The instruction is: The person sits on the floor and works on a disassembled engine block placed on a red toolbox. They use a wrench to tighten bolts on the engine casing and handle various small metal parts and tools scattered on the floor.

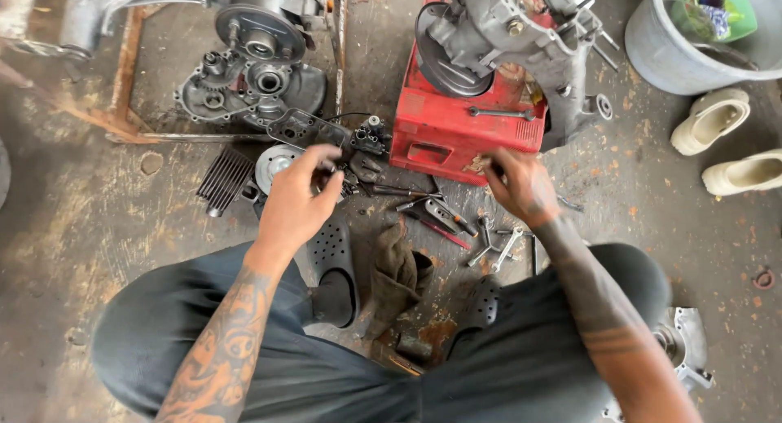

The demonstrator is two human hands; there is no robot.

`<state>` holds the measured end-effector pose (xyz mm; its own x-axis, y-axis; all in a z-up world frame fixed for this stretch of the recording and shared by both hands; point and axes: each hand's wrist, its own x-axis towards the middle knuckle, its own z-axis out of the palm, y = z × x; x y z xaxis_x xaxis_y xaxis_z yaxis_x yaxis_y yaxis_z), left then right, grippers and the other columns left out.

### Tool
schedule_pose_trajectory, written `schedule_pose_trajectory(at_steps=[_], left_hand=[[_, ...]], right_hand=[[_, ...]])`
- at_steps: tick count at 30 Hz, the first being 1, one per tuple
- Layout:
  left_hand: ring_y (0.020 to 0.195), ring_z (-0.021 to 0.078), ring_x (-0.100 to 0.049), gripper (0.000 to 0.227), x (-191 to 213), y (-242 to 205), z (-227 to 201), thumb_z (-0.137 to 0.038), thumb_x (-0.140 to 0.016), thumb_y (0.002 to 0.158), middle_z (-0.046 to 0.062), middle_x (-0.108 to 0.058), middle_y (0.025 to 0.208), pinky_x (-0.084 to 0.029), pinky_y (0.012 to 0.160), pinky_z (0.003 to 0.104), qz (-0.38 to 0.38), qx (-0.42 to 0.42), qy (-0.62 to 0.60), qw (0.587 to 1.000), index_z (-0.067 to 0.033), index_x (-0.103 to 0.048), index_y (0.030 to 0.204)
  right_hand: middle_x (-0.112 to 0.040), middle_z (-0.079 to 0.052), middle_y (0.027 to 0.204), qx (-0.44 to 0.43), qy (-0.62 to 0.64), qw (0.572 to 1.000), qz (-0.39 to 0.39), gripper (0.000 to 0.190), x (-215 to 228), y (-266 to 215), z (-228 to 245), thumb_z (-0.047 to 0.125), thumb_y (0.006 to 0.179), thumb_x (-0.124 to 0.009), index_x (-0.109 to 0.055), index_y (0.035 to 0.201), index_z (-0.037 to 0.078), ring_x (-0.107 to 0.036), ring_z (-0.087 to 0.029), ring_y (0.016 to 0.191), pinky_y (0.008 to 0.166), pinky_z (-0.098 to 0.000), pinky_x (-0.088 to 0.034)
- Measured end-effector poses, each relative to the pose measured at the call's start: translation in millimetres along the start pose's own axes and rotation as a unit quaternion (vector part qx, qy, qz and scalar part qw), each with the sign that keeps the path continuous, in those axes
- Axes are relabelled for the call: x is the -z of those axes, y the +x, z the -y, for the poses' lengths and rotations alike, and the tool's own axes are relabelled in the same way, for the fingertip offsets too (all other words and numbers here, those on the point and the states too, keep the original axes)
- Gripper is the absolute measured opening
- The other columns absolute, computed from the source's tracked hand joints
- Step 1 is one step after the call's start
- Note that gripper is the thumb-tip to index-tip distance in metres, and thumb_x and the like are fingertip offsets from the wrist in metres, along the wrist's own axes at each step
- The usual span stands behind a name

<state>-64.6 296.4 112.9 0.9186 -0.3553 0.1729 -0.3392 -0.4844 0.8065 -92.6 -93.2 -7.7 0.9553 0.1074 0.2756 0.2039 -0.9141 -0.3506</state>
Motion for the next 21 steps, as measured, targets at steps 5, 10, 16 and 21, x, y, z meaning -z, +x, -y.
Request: schedule_pose_trajectory(at_steps=[5, 10, 16, 21], left_hand=[[0.084, 0.0417, -0.073, 0.033, -16.4, 24.6, -16.2, -0.005, -0.064, 0.094, 0.027, -0.07, 0.095, -0.058, 0.071, 0.051, 0.003, -0.063, -0.038, 0.997, 0.0021, -0.048, 0.122], [0.079, 0.029, -0.073, 0.022, -27.7, 16.2, -3.4, -0.012, -0.065, 0.094, 0.014, -0.071, 0.088, -0.059, 0.065, 0.041, 0.007, -0.078, -0.046, 0.996, -0.008, -0.057, 0.113], [0.088, 0.0369, -0.069, 0.025, -25.3, 13.7, 11.8, -0.013, -0.063, 0.091, 0.013, -0.065, 0.092, -0.057, 0.07, 0.046, -0.036, -0.146, 0.03, 0.988, -0.0113, -0.064, 0.116], [0.088, 0.042, -0.066, 0.042, -14.7, 7.1, 15.8, -0.012, -0.058, 0.091, 0.017, -0.062, 0.091, -0.056, 0.072, 0.049, -0.001, -0.091, 0.02, 0.996, -0.0103, -0.061, 0.133]], right_hand=[[-0.074, -0.011, 0.082, -0.049, -0.004, 0.989, 0.139, 0.024, -8.9, -60.3, -17.9, 0.023, 0.092, -0.066, -0.065, 0.115, 0.017, -0.073, -0.036, 0.081, 0.071, -0.0522, -0.058], [-0.076, -0.012, 0.089, -0.046, -0.073, 0.934, 0.346, 0.03, -92.8, -84.5, -49.8, 0.029, 0.091, -0.064, -0.061, 0.118, 0.016, -0.074, -0.039, 0.09, 0.08, -0.0544, -0.059], [-0.073, -0.023, 0.111, -0.111, -0.022, 0.894, 0.434, 0.045, -286.7, -112.5, -112.0, 0.041, 0.092, -0.062, -0.056, 0.127, 0.014, -0.069, -0.046, 0.111, 0.097, -0.0564, -0.054], [-0.076, -0.001, 0.092, -0.131, -0.323, 0.88, 0.322, 0.032, -361.5, -132.1, -87.2, 0.029, 0.096, -0.04, -0.065, 0.115, 0.021, -0.077, -0.027, 0.083, 0.068, -0.0423, -0.058]])
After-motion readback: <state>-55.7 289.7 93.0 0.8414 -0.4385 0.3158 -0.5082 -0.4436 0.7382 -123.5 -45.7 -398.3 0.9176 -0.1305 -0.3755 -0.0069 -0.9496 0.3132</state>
